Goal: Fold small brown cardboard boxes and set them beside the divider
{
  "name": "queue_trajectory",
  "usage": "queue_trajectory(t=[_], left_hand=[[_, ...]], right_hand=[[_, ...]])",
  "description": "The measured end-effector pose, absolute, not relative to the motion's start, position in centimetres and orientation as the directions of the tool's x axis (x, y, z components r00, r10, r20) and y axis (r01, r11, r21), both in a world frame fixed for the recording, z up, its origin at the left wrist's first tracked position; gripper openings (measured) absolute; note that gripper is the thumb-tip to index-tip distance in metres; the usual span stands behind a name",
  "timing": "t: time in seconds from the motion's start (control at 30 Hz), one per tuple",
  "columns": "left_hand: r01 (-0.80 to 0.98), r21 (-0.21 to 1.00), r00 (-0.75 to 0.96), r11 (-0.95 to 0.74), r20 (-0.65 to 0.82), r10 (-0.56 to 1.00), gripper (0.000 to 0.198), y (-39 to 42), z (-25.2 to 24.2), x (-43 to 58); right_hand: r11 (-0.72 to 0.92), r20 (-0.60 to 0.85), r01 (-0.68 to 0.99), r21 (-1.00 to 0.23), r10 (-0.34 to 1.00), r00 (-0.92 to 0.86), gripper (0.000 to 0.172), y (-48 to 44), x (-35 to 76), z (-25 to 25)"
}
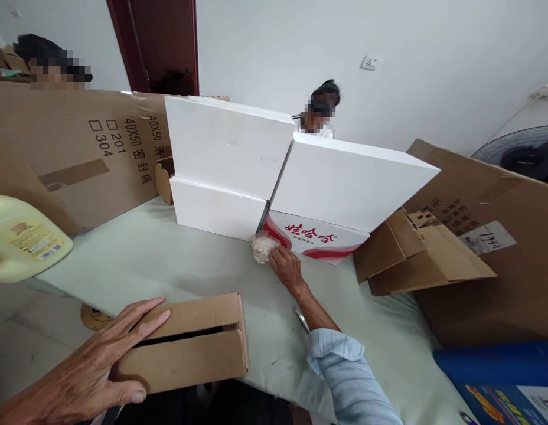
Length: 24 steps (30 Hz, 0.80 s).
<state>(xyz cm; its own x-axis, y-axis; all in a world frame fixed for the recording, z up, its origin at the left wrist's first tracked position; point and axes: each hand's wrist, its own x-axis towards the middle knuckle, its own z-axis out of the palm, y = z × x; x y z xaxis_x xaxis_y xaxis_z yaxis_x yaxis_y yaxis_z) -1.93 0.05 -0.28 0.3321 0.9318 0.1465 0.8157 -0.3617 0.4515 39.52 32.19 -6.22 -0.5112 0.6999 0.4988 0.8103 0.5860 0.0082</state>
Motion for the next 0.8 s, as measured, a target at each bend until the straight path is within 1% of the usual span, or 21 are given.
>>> queue_trajectory(t=[0.03,0.13,0.27,0.37,0.43,0.53,0.63,0.67,0.7,0.73,0.8], left_hand=[[0.816,0.450,0.332,-0.363,0.149,0.931,0.109,0.1,-0.3,-2.0],[0.814,0.450,0.335,-0.367,0.151,0.930,0.108,0.2,-0.3,-2.0],[0.816,0.446,0.349,-0.369,0.129,0.928,0.110,0.3,0.3,-1.9],[0.821,0.460,0.331,-0.337,0.097,0.939,0.113,0.3,1.3,-1.5],[0.818,0.483,0.330,-0.312,0.050,0.943,0.116,0.4,2.1,-1.2],[0.806,0.520,0.344,-0.282,-0.023,0.939,0.130,0.4,3.2,-0.9],[0.784,0.557,0.345,-0.272,-0.028,0.938,0.146,0.2,3.9,-1.0],[0.773,0.570,0.347,-0.279,-0.012,0.938,0.146,0.0,4.0,-1.1],[0.759,0.582,0.350,-0.292,0.013,0.937,0.141,-0.2,4.2,-1.2],[0.741,0.594,0.356,-0.313,0.048,0.933,0.133,-0.4,4.4,-1.3],[0.702,0.613,0.370,-0.362,0.120,0.921,0.108,-0.7,4.6,-1.5]], right_hand=[[0.593,0.491,0.805,0.005,0.700,-0.519,0.022,32.1,39.6,-6.2],[0.590,0.479,0.807,-0.013,0.712,-0.513,0.027,32.1,39.6,-5.9],[0.526,0.467,0.848,-0.063,0.767,-0.441,0.033,32.7,39.0,-5.8],[0.477,0.446,0.871,-0.119,0.809,-0.382,0.027,33.1,38.1,-5.9],[0.450,0.428,0.878,-0.164,0.834,-0.348,0.024,33.3,37.6,-6.0],[0.422,0.393,0.877,-0.230,0.865,-0.313,0.024,33.4,37.2,-5.9],[0.394,0.364,0.878,-0.273,0.887,-0.285,0.029,32.9,37.2,-5.1],[0.380,0.367,0.881,-0.283,0.891,-0.267,0.032,32.4,37.3,-4.6],[0.370,0.381,0.879,-0.300,0.891,-0.245,0.035,31.7,37.2,-3.9],[0.372,0.408,0.869,-0.328,0.885,-0.225,0.037,30.6,37.2,-3.1],[0.438,0.475,0.797,-0.415,0.852,-0.221,0.037,27.5,36.7,-1.0]])
